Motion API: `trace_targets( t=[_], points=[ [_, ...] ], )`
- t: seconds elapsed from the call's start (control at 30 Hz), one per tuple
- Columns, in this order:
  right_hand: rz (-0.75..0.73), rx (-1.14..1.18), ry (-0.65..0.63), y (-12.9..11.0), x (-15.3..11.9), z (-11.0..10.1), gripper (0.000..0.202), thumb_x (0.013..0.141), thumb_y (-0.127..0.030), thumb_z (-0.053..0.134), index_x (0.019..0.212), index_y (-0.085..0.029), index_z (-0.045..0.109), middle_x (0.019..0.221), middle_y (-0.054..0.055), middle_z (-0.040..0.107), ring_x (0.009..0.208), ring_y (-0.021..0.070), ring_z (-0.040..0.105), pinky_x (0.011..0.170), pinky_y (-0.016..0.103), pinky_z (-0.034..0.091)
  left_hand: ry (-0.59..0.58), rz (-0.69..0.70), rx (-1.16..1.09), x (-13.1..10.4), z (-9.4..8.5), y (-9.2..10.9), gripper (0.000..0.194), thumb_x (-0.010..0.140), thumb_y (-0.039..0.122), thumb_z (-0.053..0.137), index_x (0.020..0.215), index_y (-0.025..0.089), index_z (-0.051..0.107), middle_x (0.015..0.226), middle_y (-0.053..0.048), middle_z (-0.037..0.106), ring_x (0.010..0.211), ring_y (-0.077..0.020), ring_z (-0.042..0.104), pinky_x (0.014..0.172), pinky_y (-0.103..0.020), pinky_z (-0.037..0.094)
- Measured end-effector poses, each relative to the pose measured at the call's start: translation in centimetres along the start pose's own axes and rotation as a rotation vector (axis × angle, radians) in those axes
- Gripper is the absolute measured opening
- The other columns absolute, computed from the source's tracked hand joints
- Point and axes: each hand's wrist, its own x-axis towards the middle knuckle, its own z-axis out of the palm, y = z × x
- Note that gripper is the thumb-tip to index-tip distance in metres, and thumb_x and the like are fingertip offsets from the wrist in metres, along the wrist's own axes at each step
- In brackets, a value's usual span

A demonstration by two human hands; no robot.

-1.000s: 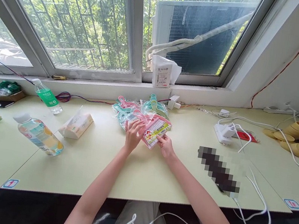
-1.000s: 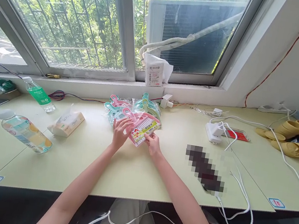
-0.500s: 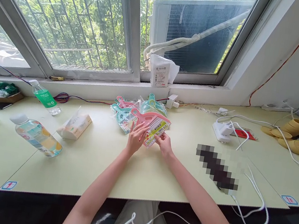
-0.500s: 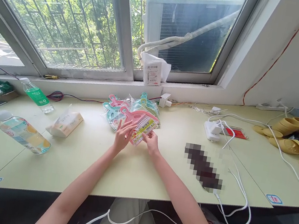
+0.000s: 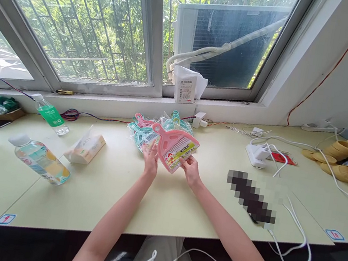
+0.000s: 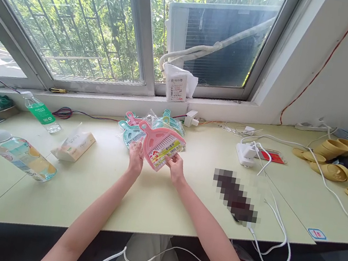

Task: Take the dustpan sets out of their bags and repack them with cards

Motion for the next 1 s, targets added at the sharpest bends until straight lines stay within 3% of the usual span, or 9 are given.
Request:
trace_targets(
  t=[0.07,0.2,0.3,0.43,0.6,0.77,0.9,1.0],
  points=[
    [-0.003,0.011,0.015,0.2,0.0,-0.1,0.043,0.058,-0.037,0.082,0.092,-0.020,0.064,0.099,0.006,0.070,0.095,0.0227,0.064,0.087,0.041,0.054,-0.036,-0.038,-0.001,0.0,0.0,0.1,0.069,0.085,0.036,0.061,0.143,0.027,0.025,0.144,-0.006,0.044,0.128,-0.0183,0.046,0.104,-0.033,0.042],
    [0.007,0.000,0.024,0.4,0.0,-0.1,0.042,0.059,-0.036,0.081,0.094,-0.019,0.063,0.103,0.006,0.069,0.098,0.0226,0.064,0.089,0.040,0.053,-0.239,-0.131,0.101,-0.4,0.3,0.2,0.054,0.086,0.045,0.056,0.133,0.022,0.045,0.138,-0.009,0.050,0.124,-0.0230,0.050,0.101,-0.040,0.045],
    [0.011,-0.010,0.024,0.5,0.0,-0.2,0.042,0.060,-0.036,0.080,0.094,-0.019,0.063,0.104,0.007,0.069,0.098,0.0226,0.064,0.088,0.040,0.053,-0.329,-0.159,0.130,-1.1,0.8,0.1,0.056,0.088,0.054,0.047,0.135,0.024,0.044,0.135,-0.008,0.053,0.122,-0.0246,0.051,0.097,-0.043,0.047],
    [0.009,0.013,0.038,0.4,0.1,-0.3,0.042,0.060,-0.035,0.081,0.094,-0.020,0.063,0.104,0.006,0.069,0.099,0.0228,0.063,0.088,0.040,0.053,-0.288,-0.166,0.200,-1.4,1.2,0.3,0.059,0.088,0.059,0.040,0.132,0.022,0.048,0.127,-0.009,0.059,0.117,-0.0272,0.055,0.094,-0.044,0.048],
    [0.053,0.013,-0.002,-0.1,0.3,-0.4,0.045,0.055,-0.034,0.084,0.093,-0.019,0.064,0.101,0.007,0.070,0.096,0.0236,0.064,0.086,0.041,0.053,-0.338,-0.168,0.239,-1.0,1.2,1.3,0.058,0.085,0.055,0.049,0.135,0.025,0.046,0.128,-0.006,0.059,0.116,-0.0279,0.056,0.093,-0.044,0.049],
    [0.018,0.014,-0.016,-0.6,0.3,-0.5,0.044,0.057,-0.036,0.082,0.093,-0.019,0.064,0.101,0.007,0.070,0.097,0.0239,0.064,0.088,0.041,0.052,-0.404,-0.272,0.336,-1.3,0.9,1.2,0.059,0.081,0.053,0.056,0.132,0.024,0.049,0.122,-0.010,0.063,0.111,-0.0318,0.059,0.088,-0.047,0.050],
    [-0.019,0.039,0.050,-0.7,0.4,-0.6,0.043,0.056,-0.036,0.082,0.090,-0.019,0.063,0.101,0.007,0.069,0.098,0.0238,0.064,0.088,0.040,0.053,-0.471,-0.283,0.338,-2.1,1.4,0.4,0.069,0.078,0.055,0.058,0.139,0.029,0.039,0.125,-0.011,0.061,0.109,-0.0327,0.060,0.080,-0.046,0.053],
    [-0.020,0.022,0.058,-0.5,0.6,-0.7,0.042,0.057,-0.037,0.081,0.090,-0.019,0.062,0.101,0.007,0.069,0.099,0.0239,0.064,0.089,0.040,0.052,-0.444,-0.208,0.249,-2.1,1.8,0.0,0.077,0.076,0.056,0.061,0.143,0.034,0.029,0.134,-0.010,0.054,0.115,-0.0320,0.056,0.081,-0.045,0.053]
  ],
)
